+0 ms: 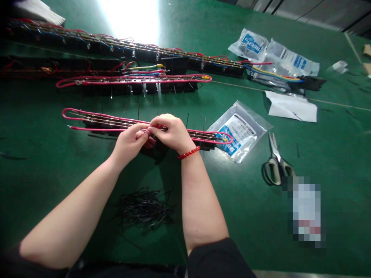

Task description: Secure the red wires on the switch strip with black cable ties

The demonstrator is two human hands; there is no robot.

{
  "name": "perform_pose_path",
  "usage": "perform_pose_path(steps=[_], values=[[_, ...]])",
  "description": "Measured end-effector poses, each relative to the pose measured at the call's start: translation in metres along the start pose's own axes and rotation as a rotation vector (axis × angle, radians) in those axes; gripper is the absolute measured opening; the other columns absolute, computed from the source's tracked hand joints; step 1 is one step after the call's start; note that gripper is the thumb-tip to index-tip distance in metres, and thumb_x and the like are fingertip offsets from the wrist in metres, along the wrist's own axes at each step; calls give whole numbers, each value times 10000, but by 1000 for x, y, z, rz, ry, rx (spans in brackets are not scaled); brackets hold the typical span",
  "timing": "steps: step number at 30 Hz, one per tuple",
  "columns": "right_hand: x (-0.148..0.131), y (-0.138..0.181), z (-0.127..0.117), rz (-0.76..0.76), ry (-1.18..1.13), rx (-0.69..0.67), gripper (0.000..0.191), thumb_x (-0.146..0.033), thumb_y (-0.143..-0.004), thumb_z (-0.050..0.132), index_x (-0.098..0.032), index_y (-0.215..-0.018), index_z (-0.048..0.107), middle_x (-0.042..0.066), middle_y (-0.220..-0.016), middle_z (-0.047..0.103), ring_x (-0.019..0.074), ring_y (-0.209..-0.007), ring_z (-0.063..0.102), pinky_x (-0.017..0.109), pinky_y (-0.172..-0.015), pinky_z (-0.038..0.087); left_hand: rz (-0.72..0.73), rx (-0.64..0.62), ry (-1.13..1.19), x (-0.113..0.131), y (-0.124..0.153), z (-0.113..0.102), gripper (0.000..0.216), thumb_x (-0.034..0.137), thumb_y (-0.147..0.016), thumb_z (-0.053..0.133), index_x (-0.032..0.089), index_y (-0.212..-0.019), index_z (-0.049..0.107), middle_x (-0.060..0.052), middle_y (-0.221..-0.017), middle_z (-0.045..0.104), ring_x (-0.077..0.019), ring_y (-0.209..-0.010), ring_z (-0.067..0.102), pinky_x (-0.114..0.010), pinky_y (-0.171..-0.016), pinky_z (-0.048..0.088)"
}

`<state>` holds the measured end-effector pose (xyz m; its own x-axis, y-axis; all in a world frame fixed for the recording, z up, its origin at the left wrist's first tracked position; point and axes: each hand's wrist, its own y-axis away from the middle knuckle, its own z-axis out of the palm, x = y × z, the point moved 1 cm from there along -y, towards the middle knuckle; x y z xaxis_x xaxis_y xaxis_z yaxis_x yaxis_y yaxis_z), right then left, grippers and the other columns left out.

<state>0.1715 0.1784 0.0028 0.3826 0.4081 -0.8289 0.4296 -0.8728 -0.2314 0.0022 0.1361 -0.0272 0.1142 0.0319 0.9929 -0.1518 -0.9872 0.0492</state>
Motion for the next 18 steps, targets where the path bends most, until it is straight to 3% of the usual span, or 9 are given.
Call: perform_pose_path(steps=[7, 12, 18], values=[[1, -1, 1, 19, 16, -25, 134, -291, -874, 642, -208, -768, 642, 25, -804, 660, 181, -805, 572, 323, -763, 459, -38, 14, -17, 0, -1, -1, 182, 384, -885, 677, 209, -938, 675, 17, -694, 726, -146, -604, 721, -237, -597, 611], [-1, -1, -2, 42, -69, -40, 143, -304, -890, 618, -201, -791, 622, 14, -793, 645, 162, -770, 557, 300, -726, 444, -60, 2, -9, -2, 0, 0, 113, 301, -875, 644, 202, -925, 669, 7, -759, 745, -160, -675, 744, -251, -616, 627], [-2, -1, -1, 21, -60, 17, 125, -305, -878, 621, -196, -818, 616, 9, -804, 629, 155, -761, 550, 295, -720, 443, -52, 31, 7, -2, -2, 1, 128, 286, -860, 648, 185, -924, 694, 9, -716, 738, -141, -615, 728, -209, -566, 599]])
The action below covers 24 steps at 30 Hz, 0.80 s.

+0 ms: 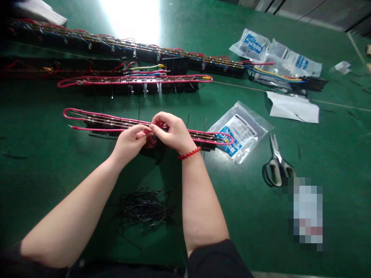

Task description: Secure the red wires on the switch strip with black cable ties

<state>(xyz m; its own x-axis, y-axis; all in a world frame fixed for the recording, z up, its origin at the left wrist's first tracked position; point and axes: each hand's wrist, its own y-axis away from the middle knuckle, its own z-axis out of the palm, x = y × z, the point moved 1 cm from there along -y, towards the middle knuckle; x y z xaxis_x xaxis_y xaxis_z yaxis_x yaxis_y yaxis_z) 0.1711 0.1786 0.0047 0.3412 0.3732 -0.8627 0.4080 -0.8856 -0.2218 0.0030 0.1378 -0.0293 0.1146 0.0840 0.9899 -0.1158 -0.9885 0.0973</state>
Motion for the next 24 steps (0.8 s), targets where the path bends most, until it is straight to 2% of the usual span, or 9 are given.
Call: perform_pose_path(steps=[3, 8, 14, 18, 24], values=[[1, 0, 2, -20, 33, -31, 106, -282, -846, 643, -197, -793, 610, 12, -804, 626, 164, -780, 556, 304, -735, 449, 11, 18, -12, 0, -1, 0, 145, 304, -859, 664, 179, -918, 707, 23, -645, 713, -129, -559, 708, -192, -541, 584], [4, 0, 1, -24, 60, -43, 94, -241, -851, 626, -199, -774, 594, 21, -804, 629, 170, -783, 556, 319, -750, 451, 18, 19, -19, 1, 0, 0, 197, 365, -870, 692, 181, -936, 718, 11, -665, 734, -130, -585, 718, -197, -567, 601], [6, -1, 2, -3, 84, -40, 105, -244, -864, 620, -203, -780, 571, 22, -815, 618, 170, -790, 536, 322, -753, 436, 21, 30, -29, 0, -1, 0, 183, 334, -868, 704, 175, -954, 731, -1, -692, 750, -133, -613, 732, -201, -589, 619], [6, -1, 1, 1, 47, -34, 140, -301, -893, 618, -204, -800, 578, 24, -828, 617, 175, -806, 532, 322, -754, 431, 10, 40, -30, 0, -1, 1, 175, 310, -870, 702, 165, -961, 740, -9, -718, 757, -138, -635, 741, -204, -592, 628], [5, 0, -1, 26, -24, -11, 299, -471, -930, 620, -200, -812, 582, 16, -820, 593, 161, -793, 517, 299, -725, 419, -9, 42, 9, 1, 0, 1, 177, 234, -871, 651, 153, -980, 765, -24, -801, 774, -129, -664, 745, -209, -610, 639]])
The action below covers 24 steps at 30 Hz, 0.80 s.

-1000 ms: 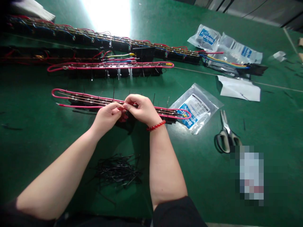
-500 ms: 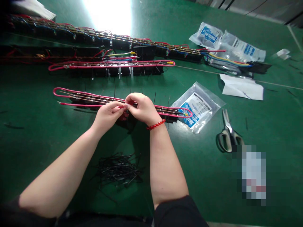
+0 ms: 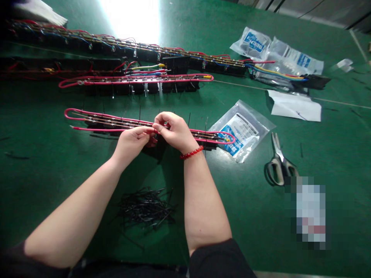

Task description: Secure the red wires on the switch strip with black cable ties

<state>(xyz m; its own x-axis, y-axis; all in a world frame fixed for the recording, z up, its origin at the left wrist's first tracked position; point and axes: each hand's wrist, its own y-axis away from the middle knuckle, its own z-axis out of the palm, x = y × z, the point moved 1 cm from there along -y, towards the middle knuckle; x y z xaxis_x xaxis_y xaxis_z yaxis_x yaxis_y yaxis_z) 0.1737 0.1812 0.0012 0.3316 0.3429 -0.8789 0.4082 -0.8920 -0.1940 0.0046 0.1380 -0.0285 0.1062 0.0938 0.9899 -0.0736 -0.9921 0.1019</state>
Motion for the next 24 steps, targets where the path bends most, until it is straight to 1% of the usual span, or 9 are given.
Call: perform_pose_path(steps=[4, 9, 12, 16, 20, 24], values=[[-1, 0, 0, -1, -33, 9, 368, -546, -919, 627, -197, -810, 585, 12, -812, 587, 150, -773, 508, 292, -707, 415, -5, 1, -8, -1, 0, 0, 192, 224, -863, 635, 154, -985, 766, -23, -813, 773, -130, -677, 746, -215, -618, 643], [-1, 0, 0, 2, -59, 12, 403, -591, -891, 648, -198, -820, 601, 8, -793, 588, 151, -767, 514, 289, -695, 421, 12, 0, -21, -2, -1, 0, 189, 267, -863, 680, 188, -1031, 718, 18, -684, 726, -136, -639, 740, -210, -601, 633], [-2, 0, -1, 0, -65, 12, 401, -592, -879, 662, -199, -821, 604, 4, -781, 589, 148, -756, 515, 287, -688, 424, 13, -7, -5, -3, -1, 0, 185, 301, -872, 695, 196, -1023, 688, 20, -681, 720, -141, -632, 740, -212, -591, 630], [-4, 1, -1, -11, -47, -1, 345, -527, -869, 690, -196, -819, 610, 3, -790, 601, 146, -751, 525, 288, -692, 430, 10, -11, -14, -2, -1, 0, 194, 345, -865, 716, 193, -979, 679, 19, -684, 713, -147, -625, 740, -216, -578, 626], [-5, 1, 1, -24, -10, -11, 227, -401, -873, 681, -192, -811, 618, 5, -788, 617, 146, -744, 534, 290, -697, 431, 17, 0, -57, 0, -1, 0, 227, 388, -869, 713, 190, -971, 675, 25, -658, 705, -156, -635, 744, -220, -581, 624], [-4, 1, 2, -13, 17, 0, 150, -325, -872, 648, -194, -805, 617, 10, -793, 625, 152, -751, 529, 295, -701, 428, 28, 2, -77, 1, 0, -1, 206, 369, -879, 695, 194, -988, 679, 21, -678, 721, -155, -659, 749, -220, -604, 627]])
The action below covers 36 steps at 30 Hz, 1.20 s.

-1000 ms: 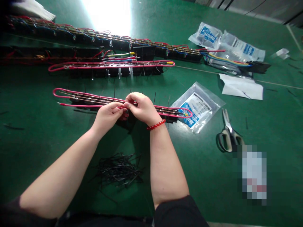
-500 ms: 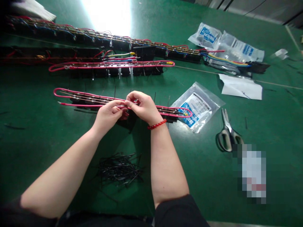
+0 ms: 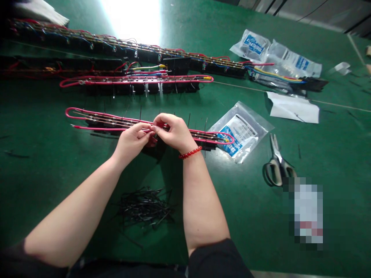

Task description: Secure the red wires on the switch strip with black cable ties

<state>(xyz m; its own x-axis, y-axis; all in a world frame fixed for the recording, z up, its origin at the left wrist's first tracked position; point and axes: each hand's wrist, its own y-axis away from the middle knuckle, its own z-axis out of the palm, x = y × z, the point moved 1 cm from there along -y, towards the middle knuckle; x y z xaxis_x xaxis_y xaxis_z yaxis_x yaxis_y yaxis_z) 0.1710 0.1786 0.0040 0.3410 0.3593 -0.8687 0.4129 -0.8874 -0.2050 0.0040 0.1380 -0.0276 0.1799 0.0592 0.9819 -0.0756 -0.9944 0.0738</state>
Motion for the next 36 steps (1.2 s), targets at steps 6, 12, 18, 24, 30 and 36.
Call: perform_pose_path(steps=[6, 12, 18, 24, 30, 36], values=[[0, -1, 2, 26, 26, -3, 92, -278, -855, 625, -201, -810, 604, 12, -800, 624, 162, -765, 528, 297, -701, 427, -6, 4, 11, 0, 0, 0, 172, 322, -875, 678, 196, -992, 690, 20, -694, 731, -153, -658, 748, -220, -600, 625], [2, -2, 3, 39, 14, -16, 90, -270, -862, 605, -204, -807, 579, 7, -791, 602, 160, -753, 518, 293, -699, 422, 2, 21, -28, 1, 0, 0, 152, 274, -877, 652, 194, -996, 704, 18, -699, 743, -136, -628, 735, -210, -602, 618], [3, -2, 2, 17, -14, -6, 94, -267, -872, 595, -205, -808, 565, -1, -783, 580, 151, -740, 499, 293, -703, 415, -15, 18, -20, -1, 0, 0, 166, 205, -865, 613, 195, -1005, 703, 25, -711, 743, -133, -632, 739, -207, -599, 622], [2, -2, 2, 23, 1, 10, 119, -298, -883, 602, -207, -811, 574, 2, -780, 579, 156, -757, 502, 294, -692, 407, -19, 19, -30, 0, 1, 0, 168, 183, -865, 590, 203, -994, 696, 31, -704, 734, -135, -649, 741, -208, -599, 624], [0, 0, 6, 3, 119, 64, 100, -278, -886, 579, -212, -813, 595, 5, -762, 580, 165, -751, 518, 305, -696, 411, -10, 20, 0, -2, -1, 2, 113, 248, -882, 632, 213, -975, 686, 27, -723, 737, -127, -611, 723, -212, -585, 615], [-12, 2, 14, -74, 411, 127, 89, -192, -878, 559, -223, -822, 620, 39, -801, 620, 206, -815, 542, 369, -812, 423, 22, 7, 15, -4, -2, -1, 156, 294, -870, 666, 200, -992, 692, 12, -695, 722, -134, -600, 711, -211, -581, 581]])
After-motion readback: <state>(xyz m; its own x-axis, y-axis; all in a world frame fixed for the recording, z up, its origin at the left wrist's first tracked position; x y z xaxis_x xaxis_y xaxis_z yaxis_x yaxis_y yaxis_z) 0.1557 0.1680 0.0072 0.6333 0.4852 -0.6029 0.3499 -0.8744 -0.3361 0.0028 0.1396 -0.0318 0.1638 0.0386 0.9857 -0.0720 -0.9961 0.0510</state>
